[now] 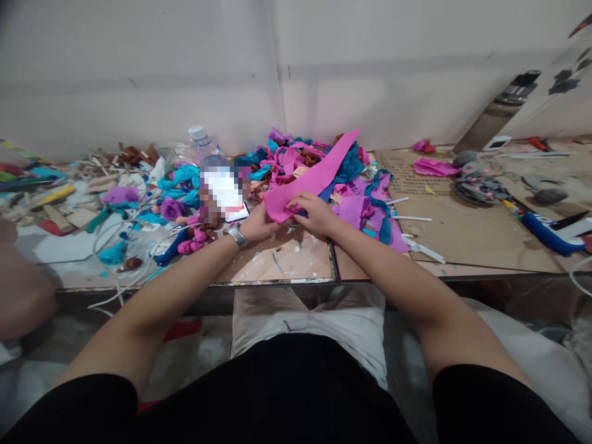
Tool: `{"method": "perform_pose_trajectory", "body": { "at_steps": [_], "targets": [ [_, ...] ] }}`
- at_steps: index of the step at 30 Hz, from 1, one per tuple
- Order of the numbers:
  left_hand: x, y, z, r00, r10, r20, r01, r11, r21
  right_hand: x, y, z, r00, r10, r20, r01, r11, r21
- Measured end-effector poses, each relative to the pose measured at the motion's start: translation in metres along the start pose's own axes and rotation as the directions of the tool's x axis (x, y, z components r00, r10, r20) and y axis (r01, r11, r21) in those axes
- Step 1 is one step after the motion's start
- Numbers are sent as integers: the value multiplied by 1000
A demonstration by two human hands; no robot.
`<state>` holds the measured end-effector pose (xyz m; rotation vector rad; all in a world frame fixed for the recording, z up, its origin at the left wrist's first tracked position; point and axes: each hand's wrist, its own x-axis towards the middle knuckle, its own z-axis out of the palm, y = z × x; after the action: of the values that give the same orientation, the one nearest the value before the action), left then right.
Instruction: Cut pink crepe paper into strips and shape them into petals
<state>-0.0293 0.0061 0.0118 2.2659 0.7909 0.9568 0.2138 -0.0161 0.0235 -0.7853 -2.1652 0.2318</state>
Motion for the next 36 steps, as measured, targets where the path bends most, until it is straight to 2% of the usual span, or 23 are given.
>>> {"method": "perform_pose_trajectory", "body": {
  "at_steps": [8, 14, 19, 24, 33, 36],
  "targets": [
    [-2, -4, 0, 999, -42, 30, 41, 999, 30, 0, -3, -7, 997, 65, 32, -67, 997, 34],
    [-3, -2, 0, 1000, 1, 31, -2, 999, 41, -1, -6, -6, 994, 103, 37, -105, 993, 57],
    [-1, 8, -3, 998, 22, 54, -27, 996, 90, 0, -6, -4, 996, 83, 42, -85, 995, 59],
    [1, 20, -4, 997, 33, 69, -37, 998, 56, -1, -2, -2, 999, 9, 53, -12, 998, 66],
    [4, 19, -7, 996, 48, 74, -56, 993, 104, -1, -9, -2, 997, 35, -69, -31, 998, 56],
    [4, 22, -8, 994, 57, 93, -65, 994, 89, -1, -10, -2, 996, 46, -78, -42, 998, 46]
  ]
}}
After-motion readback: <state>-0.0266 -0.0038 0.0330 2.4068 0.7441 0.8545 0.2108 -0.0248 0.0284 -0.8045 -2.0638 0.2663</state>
